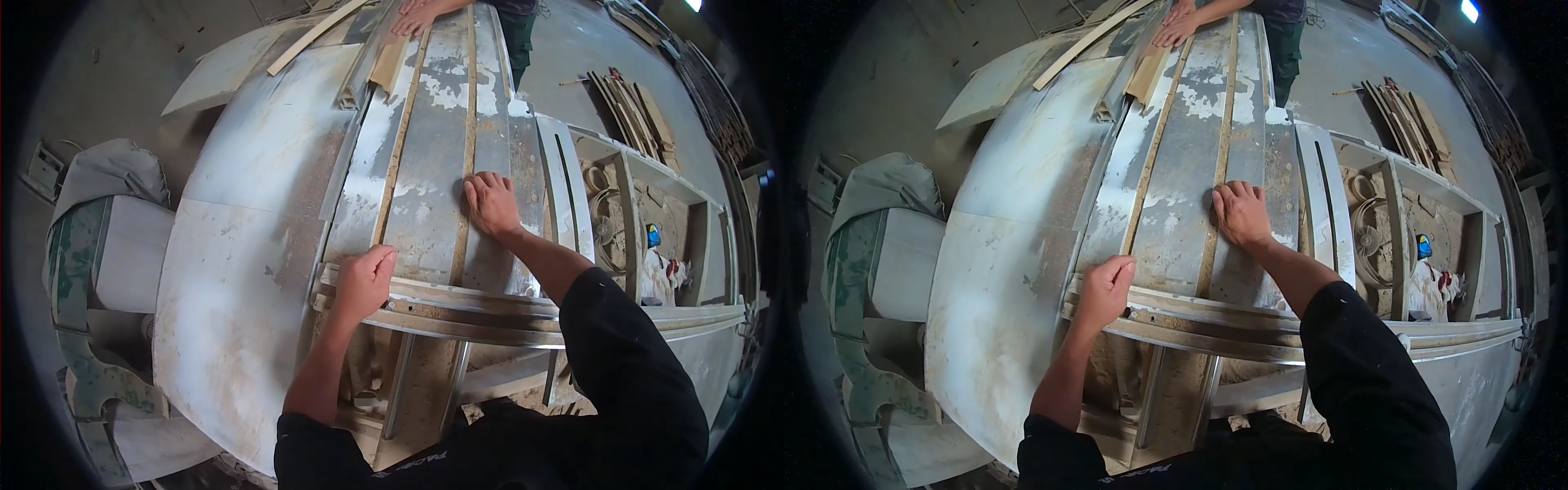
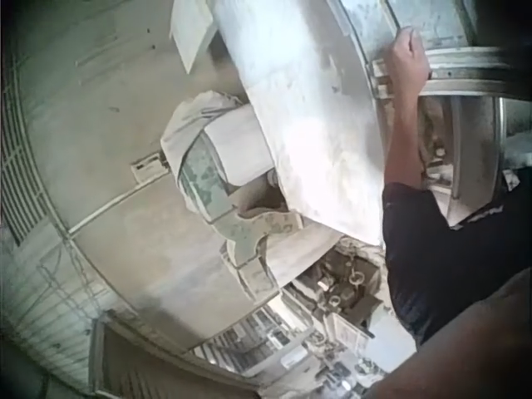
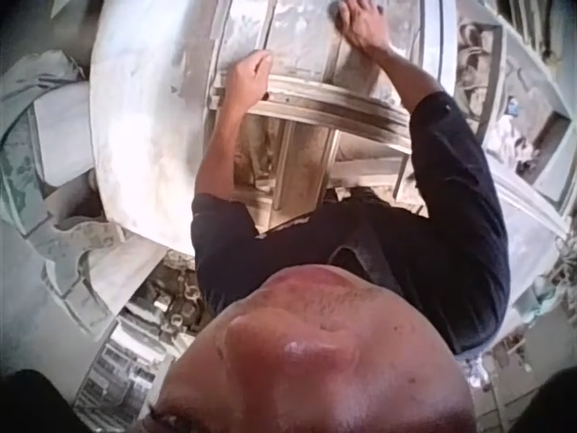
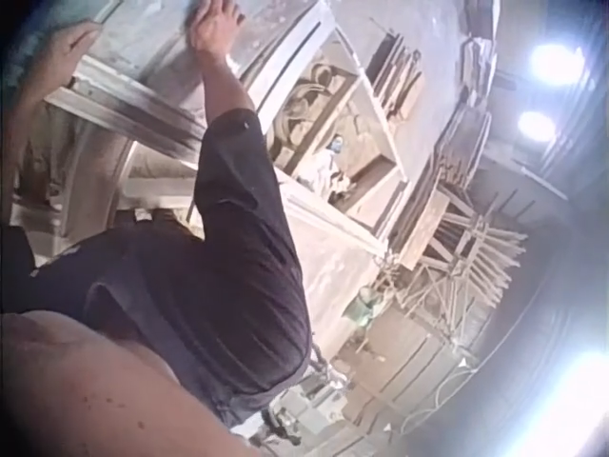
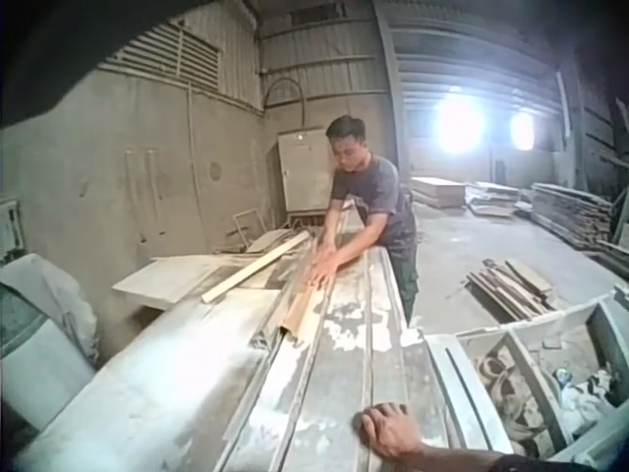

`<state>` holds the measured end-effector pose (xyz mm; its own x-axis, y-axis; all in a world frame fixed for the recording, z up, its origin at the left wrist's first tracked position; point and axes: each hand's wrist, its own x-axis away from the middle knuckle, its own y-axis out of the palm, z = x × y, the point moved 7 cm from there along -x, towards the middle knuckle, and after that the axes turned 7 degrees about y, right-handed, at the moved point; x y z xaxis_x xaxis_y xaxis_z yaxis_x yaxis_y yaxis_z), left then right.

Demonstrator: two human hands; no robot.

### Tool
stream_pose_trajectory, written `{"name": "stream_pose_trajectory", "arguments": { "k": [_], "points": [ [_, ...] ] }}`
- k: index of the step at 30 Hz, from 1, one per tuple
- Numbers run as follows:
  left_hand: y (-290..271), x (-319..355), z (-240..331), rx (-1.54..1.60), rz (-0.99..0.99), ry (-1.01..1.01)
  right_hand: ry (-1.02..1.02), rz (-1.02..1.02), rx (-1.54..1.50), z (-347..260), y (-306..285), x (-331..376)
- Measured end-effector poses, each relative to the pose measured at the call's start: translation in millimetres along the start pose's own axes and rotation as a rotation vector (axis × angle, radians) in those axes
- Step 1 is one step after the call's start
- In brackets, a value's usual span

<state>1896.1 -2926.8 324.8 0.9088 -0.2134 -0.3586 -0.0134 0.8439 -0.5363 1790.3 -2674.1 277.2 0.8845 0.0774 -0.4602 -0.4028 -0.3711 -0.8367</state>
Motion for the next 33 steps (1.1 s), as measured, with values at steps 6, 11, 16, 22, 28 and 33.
{"name": "stream_pose_trajectory", "arguments": {
  "k": [6, 11, 16, 22, 28, 33],
  "points": [
    [3.4, 0.5, -0.1, 0.003, -0.035, 0.017, 0.002, -0.005, 0.006, 1.0, -3.1, 2.6],
    [2.5, 1.2, 1.9, 0.002, -0.029, 0.025, 0.003, -0.014, 0.018, -0.1, -4.1, 3.2],
    [3.2, 1.6, -0.4, -0.017, -0.024, 0.024, 0.006, -0.011, 0.017, -0.5, -5.2, 2.2],
    [3.5, 0.1, -0.3, -0.003, -0.031, 0.019, 0.009, -0.009, 0.014, 1.1, -3.9, 1.8],
    [5.0, 1.0, -3.1, 0.000, -0.028, -0.021, 0.016, -0.016, 0.012, 2.3, -4.9, 1.8],
    [5.9, 1.4, -1.6, 0.016, -0.028, -0.007, 0.012, -0.010, -0.002, 3.5, -4.8, 2.3]
  ]
}}
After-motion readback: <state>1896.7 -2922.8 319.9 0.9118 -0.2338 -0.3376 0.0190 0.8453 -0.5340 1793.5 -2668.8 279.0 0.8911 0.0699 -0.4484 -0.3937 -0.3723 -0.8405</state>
